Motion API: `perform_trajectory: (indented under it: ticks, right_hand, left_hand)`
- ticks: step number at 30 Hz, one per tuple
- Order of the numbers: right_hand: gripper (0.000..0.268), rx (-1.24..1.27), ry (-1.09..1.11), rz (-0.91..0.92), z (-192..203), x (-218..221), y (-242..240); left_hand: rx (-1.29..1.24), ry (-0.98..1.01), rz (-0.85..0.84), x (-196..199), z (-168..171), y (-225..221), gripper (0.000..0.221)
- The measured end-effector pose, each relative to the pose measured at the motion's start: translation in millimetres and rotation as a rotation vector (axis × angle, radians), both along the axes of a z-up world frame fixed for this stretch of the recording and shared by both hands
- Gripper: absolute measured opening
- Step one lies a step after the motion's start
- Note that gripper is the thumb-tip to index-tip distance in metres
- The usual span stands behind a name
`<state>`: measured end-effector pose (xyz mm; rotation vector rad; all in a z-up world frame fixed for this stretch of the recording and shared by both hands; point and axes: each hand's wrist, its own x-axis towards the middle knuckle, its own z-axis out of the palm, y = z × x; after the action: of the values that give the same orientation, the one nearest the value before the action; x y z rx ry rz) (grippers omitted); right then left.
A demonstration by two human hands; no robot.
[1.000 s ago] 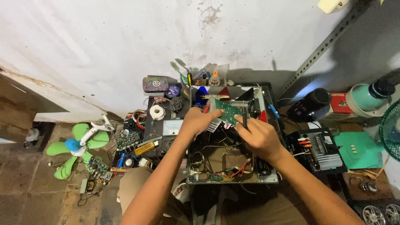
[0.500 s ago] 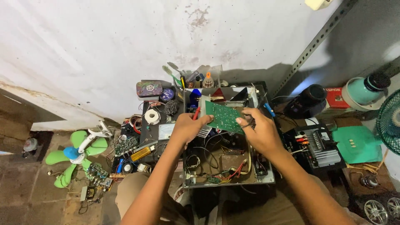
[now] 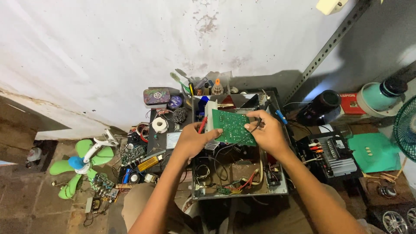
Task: Testing a green circuit board using multimeter probes and performing a visual inspection of the components.
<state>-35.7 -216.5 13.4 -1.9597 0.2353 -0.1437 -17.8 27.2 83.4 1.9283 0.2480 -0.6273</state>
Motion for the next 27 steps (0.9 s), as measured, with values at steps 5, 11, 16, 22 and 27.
perform_trajectory:
  ticks: [5, 11, 16, 22, 27]
  right_hand:
    - [0.033, 0.041, 0.000, 0.004, 21.8, -1.7, 1.6]
    - [0.024, -0.136, -0.132, 0.057, 37.6, -10.8, -13.0]
    - [0.024, -0.346, -0.262, 0.119, 65.9, -49.7, -14.7]
    - [0.027, -0.708, -0.550, 0.354, 70.8, -96.7, 3.7]
    - [0.013, -0.968, 0.095, 0.642, 33.1, -121.9, 10.4]
  left_hand:
    - [-0.027, 0.015, 0.043, 6.7, -17.6, 2.0, 0.082]
    - [-0.032, 0.025, 0.105, 14.1, -39.8, 5.0, 0.074]
    - [-0.031, 0.010, 0.109, 21.4, -51.6, 4.8, 0.072]
    - [-0.043, -0.038, 0.122, 5.4, -0.2, -2.0, 0.049]
    - [-0.066, -0.047, 0.137, 5.4, -1.6, -2.4, 0.045]
